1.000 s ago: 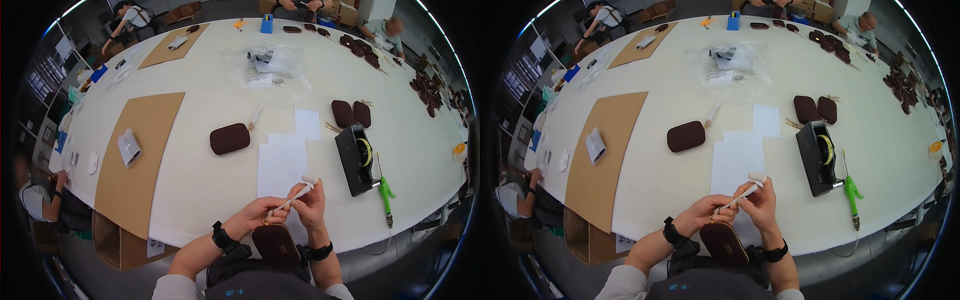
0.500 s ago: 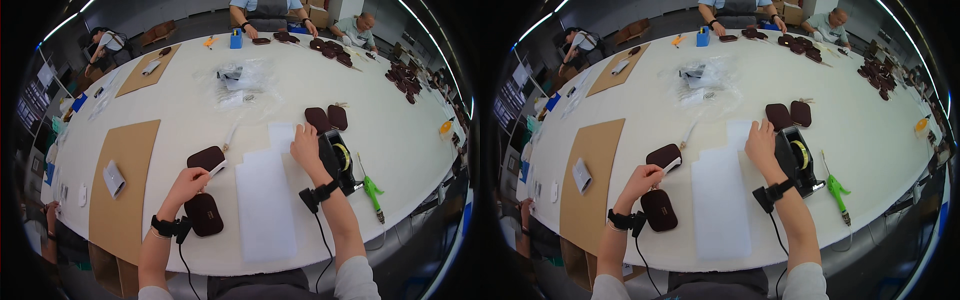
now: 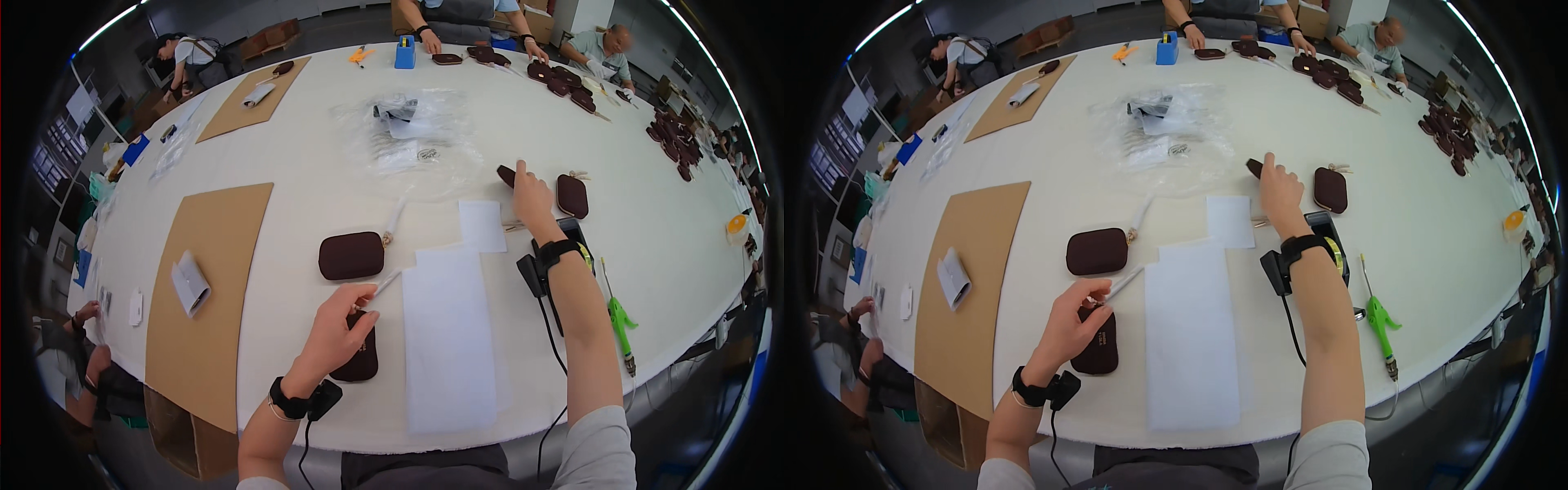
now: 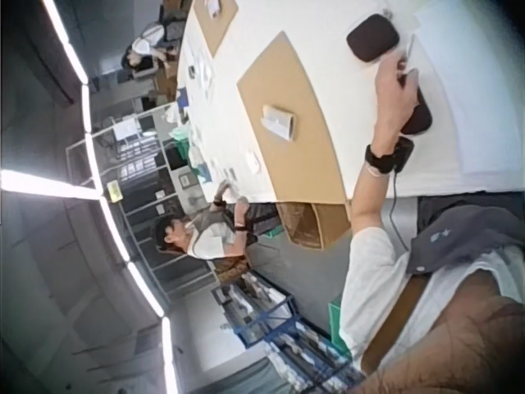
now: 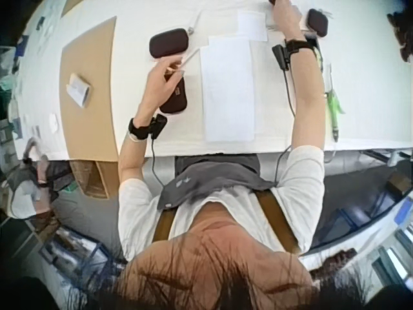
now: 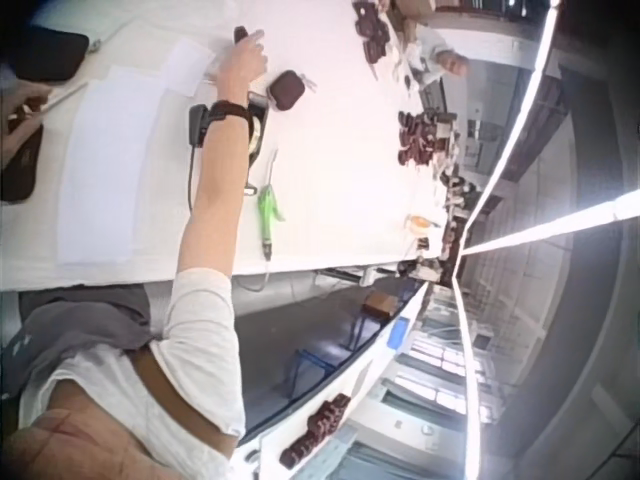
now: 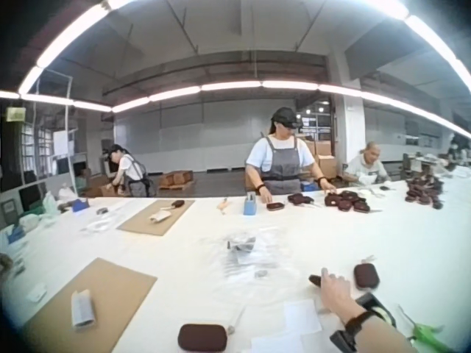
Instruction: The person assembles small maroon pouches by inserting a white paper insert into a clear plastic sleeve and then placing the sleeve into the pouch. They use a green handheld tool to apply heat to the pouch's zipper area. The process is repeated for multiple pouches on a long white table.
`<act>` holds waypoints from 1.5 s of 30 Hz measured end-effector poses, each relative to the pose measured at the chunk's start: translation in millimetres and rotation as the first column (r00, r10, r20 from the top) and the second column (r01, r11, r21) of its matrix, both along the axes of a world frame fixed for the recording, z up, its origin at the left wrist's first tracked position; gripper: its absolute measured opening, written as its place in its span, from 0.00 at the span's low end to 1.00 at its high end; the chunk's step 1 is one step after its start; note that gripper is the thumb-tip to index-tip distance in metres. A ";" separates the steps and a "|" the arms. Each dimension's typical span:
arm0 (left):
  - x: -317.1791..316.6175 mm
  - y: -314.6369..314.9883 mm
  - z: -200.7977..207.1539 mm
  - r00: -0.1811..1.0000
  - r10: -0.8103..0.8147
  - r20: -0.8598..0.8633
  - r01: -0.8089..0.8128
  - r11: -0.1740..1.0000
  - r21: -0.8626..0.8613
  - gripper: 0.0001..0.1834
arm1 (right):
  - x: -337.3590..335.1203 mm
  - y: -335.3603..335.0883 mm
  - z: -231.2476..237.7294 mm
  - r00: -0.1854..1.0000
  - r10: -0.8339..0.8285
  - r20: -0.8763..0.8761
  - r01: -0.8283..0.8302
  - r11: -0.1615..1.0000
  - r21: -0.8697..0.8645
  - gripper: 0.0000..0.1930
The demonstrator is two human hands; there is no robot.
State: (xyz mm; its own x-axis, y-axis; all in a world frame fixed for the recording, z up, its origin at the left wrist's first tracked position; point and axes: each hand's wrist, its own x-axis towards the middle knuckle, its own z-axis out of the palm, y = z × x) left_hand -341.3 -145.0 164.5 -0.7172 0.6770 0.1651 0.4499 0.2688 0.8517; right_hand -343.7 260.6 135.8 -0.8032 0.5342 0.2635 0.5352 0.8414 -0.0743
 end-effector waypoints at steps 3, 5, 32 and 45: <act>7.7 -6.9 4.1 0.966 0.032 0.256 -0.061 0.993 0.104 0.14 | 19.7 -65.3 32.5 0.897 0.394 -0.200 -0.421 0.899 -0.120 0.23; 10.0 -6.6 9.8 0.970 0.057 0.235 -0.094 0.985 0.147 0.14 | 59.3 -113.4 41.0 0.731 0.616 -0.295 -0.667 0.735 -0.119 0.27; 60.5 88.1 -37.4 0.892 -0.451 -0.007 0.397 0.791 -0.465 0.13 | 40.0 -77.1 -29.9 0.811 0.223 -0.541 -0.348 0.927 -0.140 0.04; 25.7 50.5 -24.3 0.561 -0.257 0.787 0.271 0.955 0.119 0.12 | 171.9 -126.2 -12.4 0.808 -0.116 -0.577 -0.488 0.415 -0.768 0.30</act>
State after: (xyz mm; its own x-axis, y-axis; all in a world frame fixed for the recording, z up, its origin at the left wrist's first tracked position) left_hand -315.6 -94.5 140.1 -0.3482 0.8553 -0.3836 -0.3411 0.2656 0.9017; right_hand -171.8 134.4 123.4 -0.8235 0.5529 0.1269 -0.0027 0.2200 -0.9755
